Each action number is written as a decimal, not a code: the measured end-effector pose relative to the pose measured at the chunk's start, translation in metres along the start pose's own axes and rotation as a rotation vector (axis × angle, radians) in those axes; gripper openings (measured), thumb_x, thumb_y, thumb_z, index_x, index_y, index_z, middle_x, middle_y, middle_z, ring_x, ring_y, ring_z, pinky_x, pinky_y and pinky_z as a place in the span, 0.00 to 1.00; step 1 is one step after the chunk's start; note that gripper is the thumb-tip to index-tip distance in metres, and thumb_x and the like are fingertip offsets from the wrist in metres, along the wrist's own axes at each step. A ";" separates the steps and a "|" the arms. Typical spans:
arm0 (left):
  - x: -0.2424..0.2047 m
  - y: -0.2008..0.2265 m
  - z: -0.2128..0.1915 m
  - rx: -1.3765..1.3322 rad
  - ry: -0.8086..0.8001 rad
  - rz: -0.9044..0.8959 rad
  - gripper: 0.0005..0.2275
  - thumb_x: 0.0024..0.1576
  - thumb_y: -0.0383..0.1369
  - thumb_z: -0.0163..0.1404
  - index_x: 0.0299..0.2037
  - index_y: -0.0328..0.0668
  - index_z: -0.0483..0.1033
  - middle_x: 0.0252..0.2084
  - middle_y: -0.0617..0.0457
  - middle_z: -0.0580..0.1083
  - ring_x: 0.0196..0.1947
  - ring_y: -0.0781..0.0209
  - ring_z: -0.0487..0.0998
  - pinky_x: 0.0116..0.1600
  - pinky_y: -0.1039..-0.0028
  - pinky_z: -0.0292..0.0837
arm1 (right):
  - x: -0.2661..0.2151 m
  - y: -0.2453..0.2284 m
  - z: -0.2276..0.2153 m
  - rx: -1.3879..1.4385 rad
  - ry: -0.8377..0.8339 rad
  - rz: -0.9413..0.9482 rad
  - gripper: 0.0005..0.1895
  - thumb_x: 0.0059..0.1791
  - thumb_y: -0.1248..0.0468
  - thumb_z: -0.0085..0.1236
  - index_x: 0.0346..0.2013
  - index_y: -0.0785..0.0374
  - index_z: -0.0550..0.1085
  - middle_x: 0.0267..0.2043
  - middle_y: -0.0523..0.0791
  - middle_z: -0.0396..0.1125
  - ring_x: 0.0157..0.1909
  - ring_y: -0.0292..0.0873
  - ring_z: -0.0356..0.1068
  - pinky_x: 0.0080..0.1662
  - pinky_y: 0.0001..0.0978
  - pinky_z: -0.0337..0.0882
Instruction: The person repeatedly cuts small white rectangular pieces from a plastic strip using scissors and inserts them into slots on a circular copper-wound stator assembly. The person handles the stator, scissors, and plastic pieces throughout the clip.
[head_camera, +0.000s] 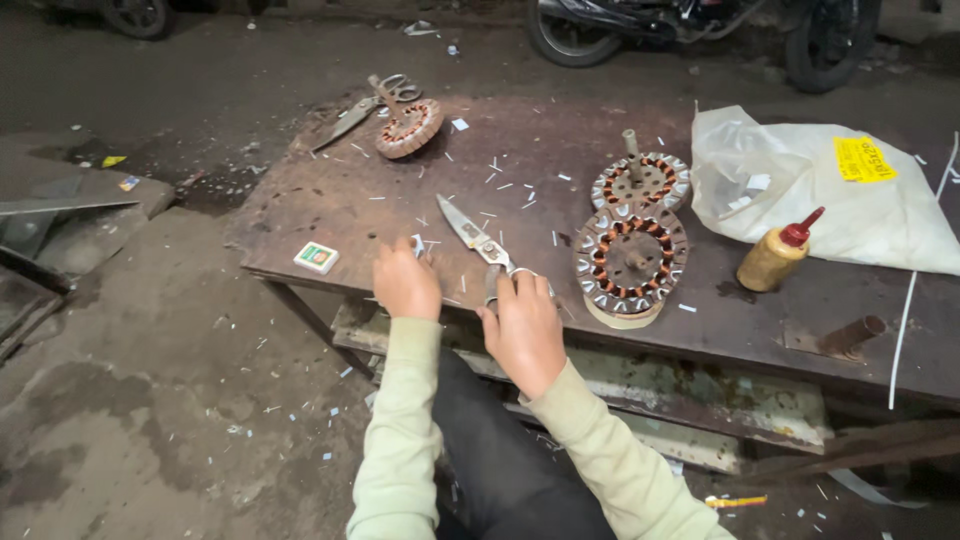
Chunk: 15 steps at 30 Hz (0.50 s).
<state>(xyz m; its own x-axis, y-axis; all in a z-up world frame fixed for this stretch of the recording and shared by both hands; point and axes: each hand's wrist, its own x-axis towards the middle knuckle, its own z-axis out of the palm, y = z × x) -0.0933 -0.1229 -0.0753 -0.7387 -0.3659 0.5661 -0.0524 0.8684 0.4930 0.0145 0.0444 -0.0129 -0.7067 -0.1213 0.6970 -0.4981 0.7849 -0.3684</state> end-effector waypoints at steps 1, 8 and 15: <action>0.000 -0.003 0.002 -0.034 -0.001 -0.005 0.11 0.47 0.31 0.62 0.39 0.38 0.80 0.38 0.42 0.77 0.42 0.39 0.76 0.46 0.53 0.70 | 0.000 0.001 0.006 -0.057 -0.031 0.013 0.19 0.39 0.64 0.67 0.40 0.71 0.73 0.39 0.56 0.65 0.41 0.61 0.66 0.42 0.50 0.68; -0.031 0.000 -0.015 -0.323 0.138 0.015 0.03 0.56 0.29 0.60 0.37 0.40 0.84 0.35 0.45 0.78 0.37 0.43 0.78 0.43 0.58 0.71 | -0.005 0.022 -0.002 -0.148 -0.272 0.092 0.20 0.36 0.63 0.68 0.37 0.68 0.72 0.34 0.55 0.69 0.38 0.60 0.70 0.39 0.51 0.71; -0.104 0.009 -0.025 -1.360 -0.183 -0.433 0.09 0.61 0.28 0.53 0.47 0.31 0.80 0.37 0.53 0.78 0.31 0.70 0.76 0.37 0.79 0.75 | -0.030 0.038 -0.005 0.006 -0.441 0.158 0.21 0.30 0.58 0.74 0.28 0.67 0.75 0.26 0.56 0.71 0.32 0.60 0.72 0.36 0.49 0.72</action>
